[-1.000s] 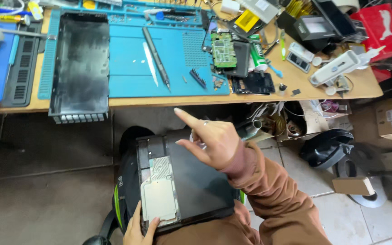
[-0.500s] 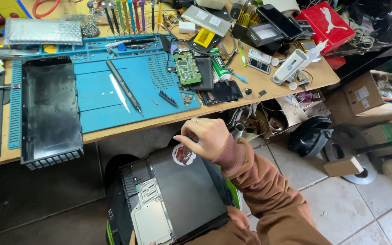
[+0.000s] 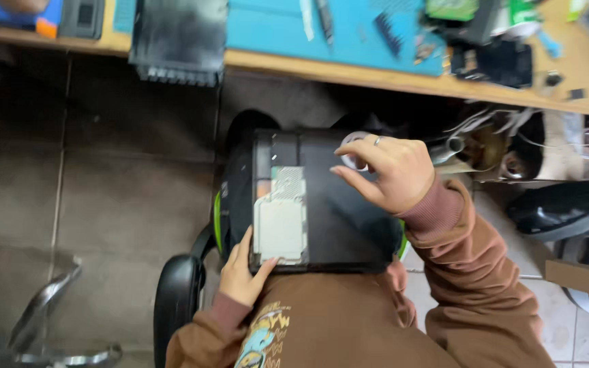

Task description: The person picks up a game console, takes it to a repair bench, and begins disassembly by removing an external panel and using a tool to unscrew a component.

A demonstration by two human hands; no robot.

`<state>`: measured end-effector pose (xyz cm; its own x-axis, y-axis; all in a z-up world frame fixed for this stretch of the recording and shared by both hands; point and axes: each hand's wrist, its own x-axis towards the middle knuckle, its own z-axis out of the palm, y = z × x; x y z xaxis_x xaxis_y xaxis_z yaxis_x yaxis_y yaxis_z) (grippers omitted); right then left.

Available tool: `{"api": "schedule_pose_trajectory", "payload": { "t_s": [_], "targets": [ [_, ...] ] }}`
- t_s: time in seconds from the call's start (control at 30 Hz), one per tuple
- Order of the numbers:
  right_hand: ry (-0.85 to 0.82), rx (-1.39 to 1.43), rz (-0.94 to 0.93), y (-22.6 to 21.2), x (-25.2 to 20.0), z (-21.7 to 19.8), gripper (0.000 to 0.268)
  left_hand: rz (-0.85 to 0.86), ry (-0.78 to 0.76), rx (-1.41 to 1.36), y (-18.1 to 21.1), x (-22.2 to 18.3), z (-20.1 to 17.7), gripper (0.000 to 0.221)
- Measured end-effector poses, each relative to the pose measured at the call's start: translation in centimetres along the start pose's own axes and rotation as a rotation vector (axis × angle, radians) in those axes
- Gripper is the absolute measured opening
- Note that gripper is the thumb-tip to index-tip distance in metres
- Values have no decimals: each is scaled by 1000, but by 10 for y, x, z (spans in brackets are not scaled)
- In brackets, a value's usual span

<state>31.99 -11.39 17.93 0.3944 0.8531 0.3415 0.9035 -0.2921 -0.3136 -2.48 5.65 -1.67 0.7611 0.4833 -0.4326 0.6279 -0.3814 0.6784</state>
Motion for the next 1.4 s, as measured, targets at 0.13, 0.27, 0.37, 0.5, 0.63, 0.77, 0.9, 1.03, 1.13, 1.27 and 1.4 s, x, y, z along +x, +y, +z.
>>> {"api": "schedule_pose_trajectory", "payload": {
  "t_s": [0.13, 0.27, 0.37, 0.5, 0.63, 0.77, 0.9, 1.03, 1.13, 1.27, 1.4],
  "targets": [
    [-254, 133, -216, -41, -17, 55, 36, 35, 20, -86, 11, -8, -8, 101],
    [-359, 330, -510, -67, -64, 106, 45, 109, 2, -79, 8, -11, -6, 110],
    [-346, 280, -588, -77, -84, 125, 48, 148, -4, -66, 7, -12, -3, 115],
    [-369, 106, -546, -81, -87, 135, 60, 186, 14, -19, 1, -8, 4, 119],
    [-426, 92, -523, -81, -98, 147, 65, 203, -1, 8, -5, -10, 9, 120],
    [-506, 136, -501, -77, -90, 145, 70, 203, 17, -5, -8, -9, 12, 111],
    [-546, 171, -494, -76, -90, 149, 69, 223, 29, -52, -17, -8, 17, 89],
    [-551, 192, -497, -75, -79, 142, 65, 232, 50, -91, 0, -9, -1, 93],
    [-532, 211, -489, -73, -81, 144, 68, 252, 67, -85, -5, -10, 4, 91],
    [-517, 206, -484, -74, -80, 142, 67, 265, 89, -87, -18, -5, 15, 74],
    [-515, 109, -455, -65, -83, 134, 70, 174, 101, -146, -7, -4, 4, 57]
  ]
}}
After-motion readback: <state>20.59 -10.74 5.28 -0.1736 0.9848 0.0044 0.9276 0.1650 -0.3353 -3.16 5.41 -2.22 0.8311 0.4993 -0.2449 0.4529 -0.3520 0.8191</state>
